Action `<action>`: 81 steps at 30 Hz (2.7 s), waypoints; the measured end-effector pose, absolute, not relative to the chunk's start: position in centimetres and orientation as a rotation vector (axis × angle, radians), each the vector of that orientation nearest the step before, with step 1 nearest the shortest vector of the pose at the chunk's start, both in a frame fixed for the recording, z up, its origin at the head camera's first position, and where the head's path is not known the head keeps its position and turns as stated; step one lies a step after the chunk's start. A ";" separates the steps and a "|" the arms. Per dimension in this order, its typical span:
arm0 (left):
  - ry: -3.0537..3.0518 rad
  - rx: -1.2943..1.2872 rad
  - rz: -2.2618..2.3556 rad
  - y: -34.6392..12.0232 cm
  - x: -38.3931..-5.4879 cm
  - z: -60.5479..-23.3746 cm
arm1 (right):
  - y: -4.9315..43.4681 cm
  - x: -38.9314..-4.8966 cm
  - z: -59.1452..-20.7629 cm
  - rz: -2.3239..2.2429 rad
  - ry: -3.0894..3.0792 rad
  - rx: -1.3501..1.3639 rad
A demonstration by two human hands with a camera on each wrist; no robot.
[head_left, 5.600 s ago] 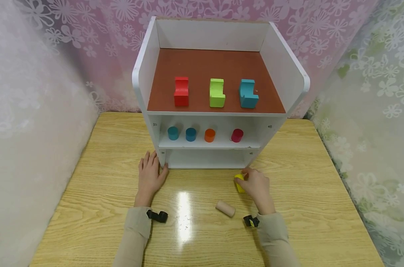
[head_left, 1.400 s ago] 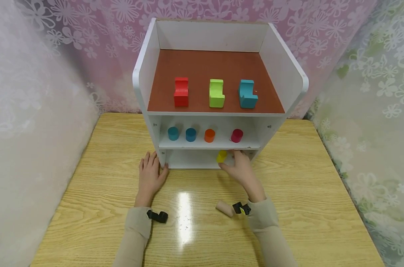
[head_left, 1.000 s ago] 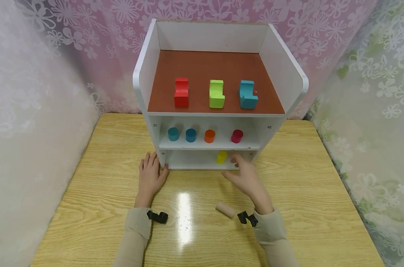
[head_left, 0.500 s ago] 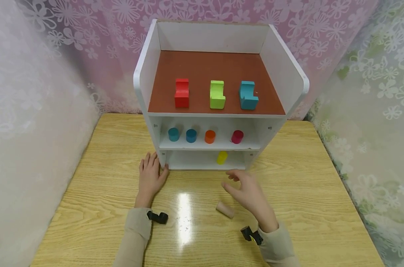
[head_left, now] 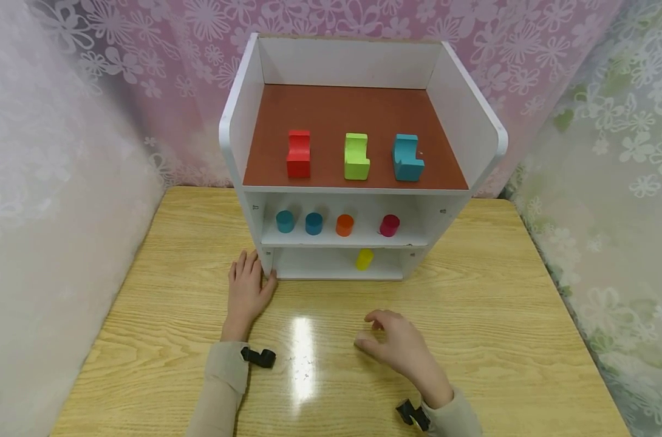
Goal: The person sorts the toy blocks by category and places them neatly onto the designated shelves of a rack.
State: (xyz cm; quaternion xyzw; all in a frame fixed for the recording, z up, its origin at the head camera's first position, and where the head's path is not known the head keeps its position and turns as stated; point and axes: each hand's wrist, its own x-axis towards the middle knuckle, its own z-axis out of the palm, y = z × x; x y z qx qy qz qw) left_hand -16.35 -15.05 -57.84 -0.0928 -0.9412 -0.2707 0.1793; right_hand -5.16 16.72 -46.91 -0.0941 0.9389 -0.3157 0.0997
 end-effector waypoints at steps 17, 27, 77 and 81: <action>-2.660 -0.253 -0.758 -15.1 -16.5 -58.0 | 16.0 -4.2 -49.0 -0.733 2.911 -0.298; -2.677 -0.255 -0.761 -15.1 -16.5 -58.1 | 15.9 -4.1 -50.0 -0.742 3.010 -0.307; -2.683 -0.271 -0.782 -15.2 -16.6 -58.1 | 13.3 -8.5 -45.6 -1.239 2.884 -0.186; -2.678 -0.277 -0.782 -15.2 -16.6 -58.2 | 13.0 -9.1 -45.5 -1.304 2.885 -0.191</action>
